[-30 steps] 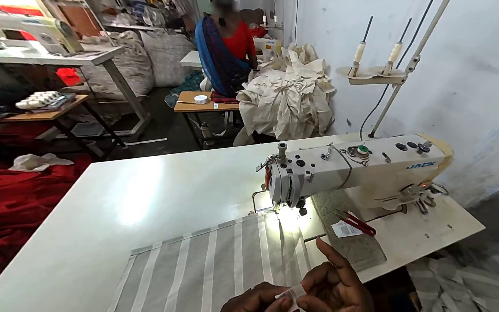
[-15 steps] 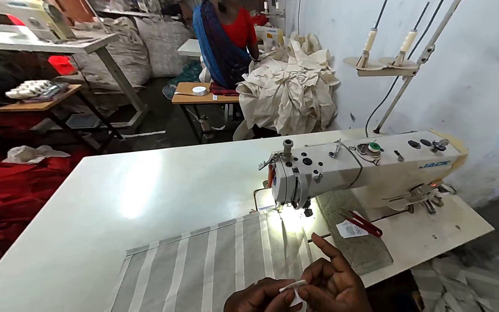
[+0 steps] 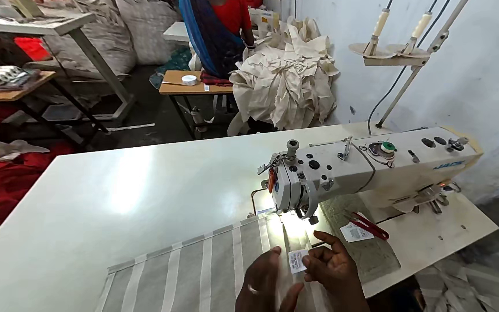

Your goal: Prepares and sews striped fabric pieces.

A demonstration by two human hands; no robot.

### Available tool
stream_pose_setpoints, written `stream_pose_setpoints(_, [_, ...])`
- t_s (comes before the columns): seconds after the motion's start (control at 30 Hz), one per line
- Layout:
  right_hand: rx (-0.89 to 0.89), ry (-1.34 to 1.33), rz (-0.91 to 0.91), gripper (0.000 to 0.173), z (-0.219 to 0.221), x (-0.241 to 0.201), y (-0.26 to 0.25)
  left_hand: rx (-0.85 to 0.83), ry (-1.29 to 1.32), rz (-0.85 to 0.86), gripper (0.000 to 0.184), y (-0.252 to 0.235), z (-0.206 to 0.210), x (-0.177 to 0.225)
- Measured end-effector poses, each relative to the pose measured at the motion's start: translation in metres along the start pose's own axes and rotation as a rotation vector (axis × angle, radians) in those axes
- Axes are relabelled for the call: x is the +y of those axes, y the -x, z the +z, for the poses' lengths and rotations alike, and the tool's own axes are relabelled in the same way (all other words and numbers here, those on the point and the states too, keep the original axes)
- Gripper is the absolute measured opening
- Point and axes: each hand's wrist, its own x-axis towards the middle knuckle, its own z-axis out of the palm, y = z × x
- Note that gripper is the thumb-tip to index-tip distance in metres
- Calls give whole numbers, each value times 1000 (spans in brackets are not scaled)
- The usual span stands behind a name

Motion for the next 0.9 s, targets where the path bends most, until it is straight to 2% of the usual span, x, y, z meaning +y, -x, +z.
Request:
stream_pose_setpoints(0.07, [12,-53,151,55,2,-2,-15,12,-299,305,25,-10,8,-24])
stream_pose_setpoints(0.13, [4,7,177,43,5,-1,-33,35,-415,495,18,-31,10,-46])
stream_pose_setpoints(0.17, [-4,132,126,36,6,5,-43,33,-444,533,18,-42,11,-57])
stream_pose_setpoints(0.2, [-31,354,35,38,6,14,-52,18,-472,536,19,-52,12,-69])
stream_pose_setpoints(0.27, [-95,932,-207,52,7,31,-55,-42,-533,477,21,-60,14,-92])
stream_pose_setpoints(0.3, [-96,1157,-327,52,10,37,-51,-80,-556,443,22,-60,14,-99])
stream_pose_setpoints(0.37, [-36,1373,-517,32,15,48,-45,-159,-552,414,24,-52,11,-103])
stream_pose_setpoints(0.4, [-44,1379,-493,29,15,44,-44,-187,-517,433,25,-48,9,-103])
stream_pose_setpoints(0.47, [-90,1316,-414,32,12,28,-46,-212,-467,492,26,-44,10,-103])
stream_pose_setpoints(0.53, [-112,1312,-420,33,12,20,-47,-209,-471,504,26,-44,14,-101])
stream_pose_setpoints(0.7, [-222,1407,-207,37,16,19,-40,-218,-499,372,24,-50,18,-99])
stream_pose_setpoints(0.9, [-109,1413,-400,33,12,43,-21,-246,-526,335,30,-47,18,-96])
